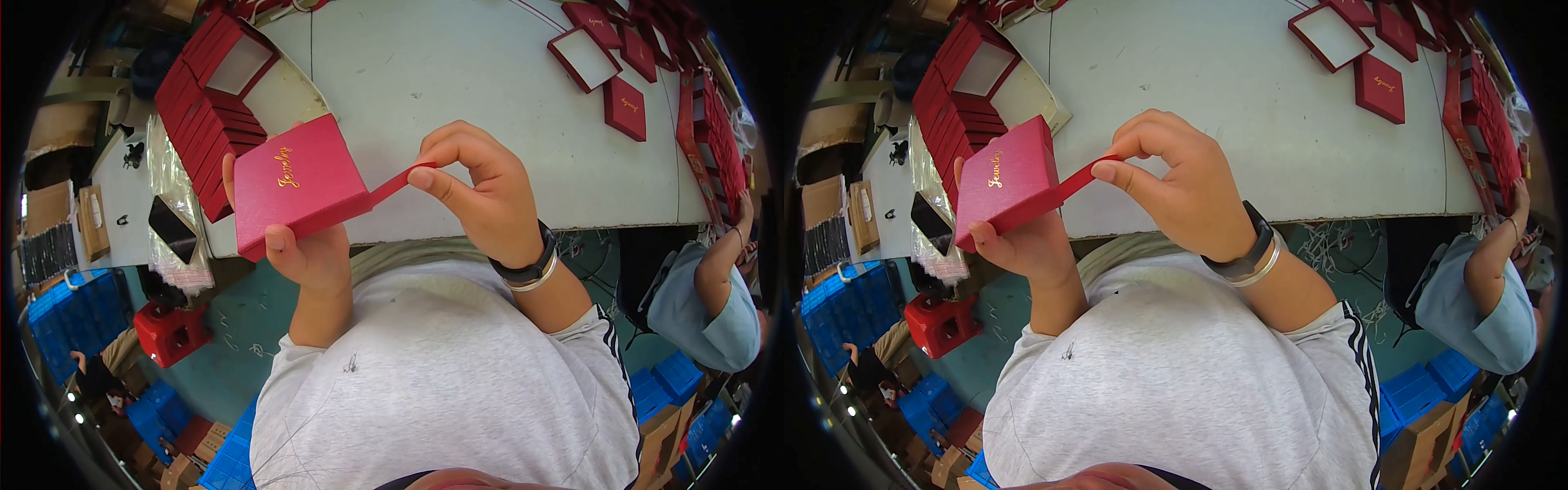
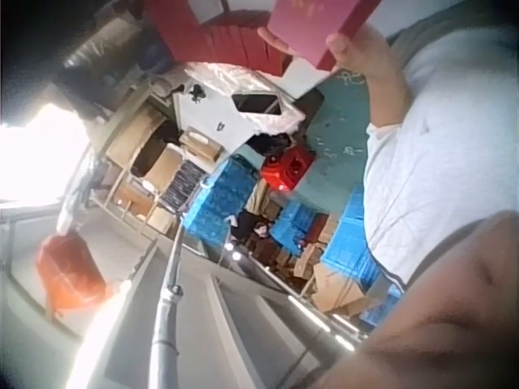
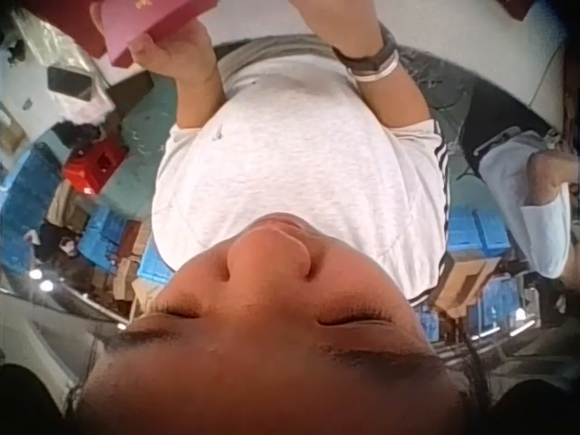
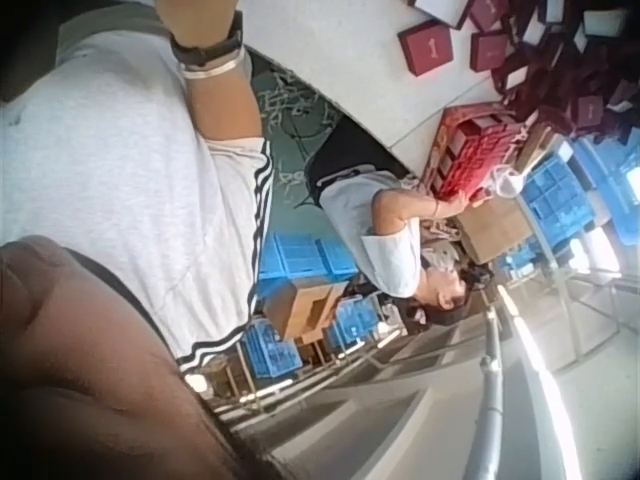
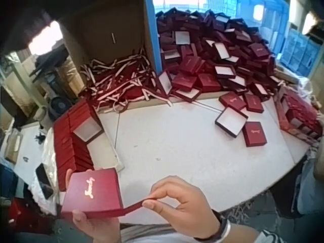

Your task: The recorder is inserting red ribbons into small red jewelry boxes at a packaging workstation.

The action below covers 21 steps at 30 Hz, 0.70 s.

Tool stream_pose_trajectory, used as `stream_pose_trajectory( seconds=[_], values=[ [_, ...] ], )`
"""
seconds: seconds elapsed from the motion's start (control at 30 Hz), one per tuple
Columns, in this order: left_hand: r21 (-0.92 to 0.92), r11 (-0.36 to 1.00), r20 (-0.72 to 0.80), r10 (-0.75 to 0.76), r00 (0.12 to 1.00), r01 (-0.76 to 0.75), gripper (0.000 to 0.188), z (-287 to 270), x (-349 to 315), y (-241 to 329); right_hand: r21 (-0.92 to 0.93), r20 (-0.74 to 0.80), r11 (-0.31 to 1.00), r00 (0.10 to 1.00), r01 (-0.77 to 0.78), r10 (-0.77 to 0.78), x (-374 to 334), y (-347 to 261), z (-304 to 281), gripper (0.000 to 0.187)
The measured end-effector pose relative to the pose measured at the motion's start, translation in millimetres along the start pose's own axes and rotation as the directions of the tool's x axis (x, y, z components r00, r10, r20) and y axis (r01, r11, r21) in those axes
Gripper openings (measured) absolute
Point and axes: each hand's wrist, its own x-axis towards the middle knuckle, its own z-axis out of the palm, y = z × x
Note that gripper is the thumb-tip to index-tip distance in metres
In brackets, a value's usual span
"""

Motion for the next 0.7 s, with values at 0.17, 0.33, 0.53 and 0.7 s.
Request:
stream_pose_trajectory(
  seconds=[0.17, 0.33, 0.53, 0.7],
  values=[
    [0.014, 1.000, -0.042, 0.014, 0.999, -0.014, 0.077, 5.3, 1.2, -1.6, 0.032, -0.004, 0.999, 1.000, 0.018, -0.018, -4.0, -7.2, 0.1, 0.013],
    [0.037, 0.998, -0.079, 0.058, 0.995, -0.055, 0.076, 7.2, 2.7, -5.2, -0.002, 0.001, 1.000, 1.000, 0.027, -0.027, -8.4, -12.8, -6.3, 0.013],
    [-0.005, 1.000, 0.023, 0.025, 0.999, -0.024, 0.083, 5.0, -0.4, -2.4, -0.025, -0.028, 0.999, 0.999, 0.030, -0.030, -4.3, -6.4, -7.5, 0.014],
    [-0.034, 0.999, 0.035, -0.023, 0.999, 0.024, 0.085, 12.2, -1.9, -0.6, -0.008, -0.030, 1.000, 0.999, 0.029, -0.029, -2.6, -2.8, -6.0, 0.014]
  ],
)
